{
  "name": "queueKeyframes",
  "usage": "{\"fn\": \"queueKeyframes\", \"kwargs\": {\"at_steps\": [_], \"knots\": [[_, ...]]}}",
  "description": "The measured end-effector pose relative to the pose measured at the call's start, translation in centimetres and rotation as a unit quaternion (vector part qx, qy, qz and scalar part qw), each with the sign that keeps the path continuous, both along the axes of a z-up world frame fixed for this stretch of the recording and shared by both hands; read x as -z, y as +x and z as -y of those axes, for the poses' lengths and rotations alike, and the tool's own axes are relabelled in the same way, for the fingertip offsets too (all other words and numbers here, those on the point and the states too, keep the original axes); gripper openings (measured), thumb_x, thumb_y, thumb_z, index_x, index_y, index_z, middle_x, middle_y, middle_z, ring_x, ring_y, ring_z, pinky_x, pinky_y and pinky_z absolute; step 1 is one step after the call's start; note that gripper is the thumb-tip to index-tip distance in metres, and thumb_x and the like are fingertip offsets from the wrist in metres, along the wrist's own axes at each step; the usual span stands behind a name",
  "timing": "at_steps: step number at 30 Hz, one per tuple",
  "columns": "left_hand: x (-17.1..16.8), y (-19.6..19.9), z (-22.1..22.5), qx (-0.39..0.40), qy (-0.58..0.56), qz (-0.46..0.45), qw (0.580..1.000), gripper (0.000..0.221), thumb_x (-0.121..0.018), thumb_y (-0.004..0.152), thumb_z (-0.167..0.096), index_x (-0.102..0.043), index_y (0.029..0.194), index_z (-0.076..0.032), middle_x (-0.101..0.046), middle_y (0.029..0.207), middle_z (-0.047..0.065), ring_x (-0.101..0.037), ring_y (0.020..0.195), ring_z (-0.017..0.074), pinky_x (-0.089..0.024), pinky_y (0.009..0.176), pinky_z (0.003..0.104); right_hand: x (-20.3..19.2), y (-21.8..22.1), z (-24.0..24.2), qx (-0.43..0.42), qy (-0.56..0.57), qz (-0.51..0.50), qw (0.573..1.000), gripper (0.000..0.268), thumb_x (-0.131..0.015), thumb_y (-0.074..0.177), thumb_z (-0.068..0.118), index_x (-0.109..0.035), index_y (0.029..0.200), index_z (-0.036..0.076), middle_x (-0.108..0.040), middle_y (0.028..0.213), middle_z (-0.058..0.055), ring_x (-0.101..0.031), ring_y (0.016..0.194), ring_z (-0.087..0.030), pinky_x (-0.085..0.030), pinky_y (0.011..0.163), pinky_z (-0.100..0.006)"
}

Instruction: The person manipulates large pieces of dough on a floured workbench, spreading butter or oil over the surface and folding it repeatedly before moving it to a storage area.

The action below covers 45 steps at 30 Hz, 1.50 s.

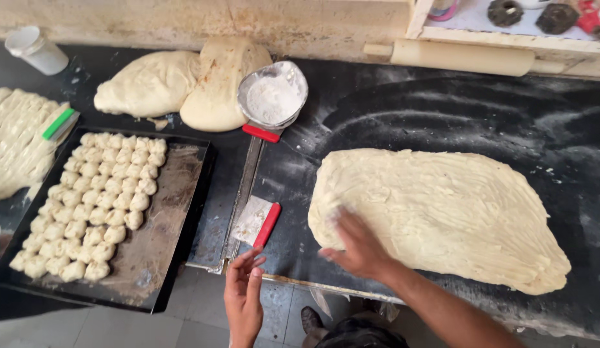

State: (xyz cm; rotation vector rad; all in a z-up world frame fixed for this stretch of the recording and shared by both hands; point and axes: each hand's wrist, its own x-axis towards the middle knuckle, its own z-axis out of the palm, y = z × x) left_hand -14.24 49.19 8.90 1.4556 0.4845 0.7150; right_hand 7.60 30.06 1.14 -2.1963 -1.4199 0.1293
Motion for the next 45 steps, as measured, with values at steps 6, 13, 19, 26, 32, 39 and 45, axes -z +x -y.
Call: {"fn": "queueKeyframes", "kwargs": {"at_steps": [6,13,19,26,32,39,45], "knots": [[0.2,1.3,0.9,0.074,-0.006,-0.021,0.997,0.037,-0.056,0.1,-0.007,-0.053,0.135,0.001,-0.062,0.14,0.018,-0.064,0.122,0.0249,-0.05,0.101,0.036,-5.2,2.4,5.0,-0.021,-0.281,-0.101,0.954,0.094,-0.057,0.088,0.072,-0.044,0.15,0.002,-0.043,0.154,-0.028,-0.036,0.145,-0.044,-0.032,0.116,-0.061],[0.1,2.0,1.0,0.099,-0.017,-0.034,0.994,0.036,-0.056,0.1,-0.009,-0.055,0.134,0.001,-0.065,0.138,0.018,-0.067,0.118,0.0242,-0.051,0.099,0.037,-10.1,3.1,4.2,0.15,0.019,-0.524,0.838,0.083,-0.054,0.092,0.062,-0.029,0.156,0.016,-0.051,0.148,-0.016,-0.064,0.124,-0.032,-0.056,0.097,-0.052],[-0.4,2.4,-0.5,0.12,-0.003,0.012,0.993,0.037,-0.056,0.1,-0.009,-0.052,0.136,0.001,-0.064,0.137,0.019,-0.067,0.117,0.0241,-0.052,0.1,0.037,-6.0,2.8,3.0,0.325,0.14,-0.362,0.863,0.096,-0.056,0.096,0.062,-0.018,0.17,0.014,-0.077,0.125,-0.03,-0.078,0.109,-0.038,-0.06,0.094,-0.054],[-0.1,3.9,0.6,0.177,0.017,0.001,0.984,0.039,-0.052,0.103,-0.014,-0.049,0.139,0.001,-0.064,0.138,0.02,-0.067,0.117,0.0251,-0.05,0.099,0.035,-3.8,-0.6,6.4,0.202,-0.239,-0.017,0.95,0.077,-0.056,0.093,0.063,-0.043,0.151,0.015,-0.031,0.164,-0.021,-0.032,0.152,-0.046,-0.01,0.118,-0.075],[-0.7,7.9,4.2,0.214,0.019,-0.011,0.977,0.039,-0.049,0.104,-0.017,-0.047,0.139,0.0,-0.065,0.137,0.018,-0.067,0.115,0.0242,-0.05,0.096,0.035,-3.8,-1.1,10.7,0.247,0.017,0.125,0.961,0.073,-0.055,0.095,0.058,-0.052,0.147,0.007,-0.039,0.159,-0.026,-0.038,0.144,-0.049,-0.018,0.115,-0.072],[-0.6,14.5,15.7,0.28,0.062,-0.056,0.956,0.031,-0.058,0.1,-0.014,-0.061,0.129,-0.002,-0.07,0.125,0.012,-0.066,0.109,0.019,-0.052,0.095,0.033,-4.8,5.7,21.1,0.276,0.021,-0.168,0.946,0.051,-0.073,0.088,0.045,-0.071,0.12,0.006,-0.073,0.123,-0.015,-0.07,0.116,-0.029,-0.053,0.1,-0.039],[1.2,21.8,33.2,0.423,0.26,-0.003,0.868,0.042,-0.078,0.09,-0.022,-0.067,0.125,-0.001,-0.069,0.128,0.023,-0.066,0.118,0.0388,-0.051,0.1,0.045,-2.6,22.9,33.3,0.378,0.121,0.002,0.918,0.046,-0.075,0.093,0.033,-0.069,0.121,-0.003,-0.071,0.124,-0.021,-0.07,0.113,-0.035,-0.055,0.095,-0.04]]}}
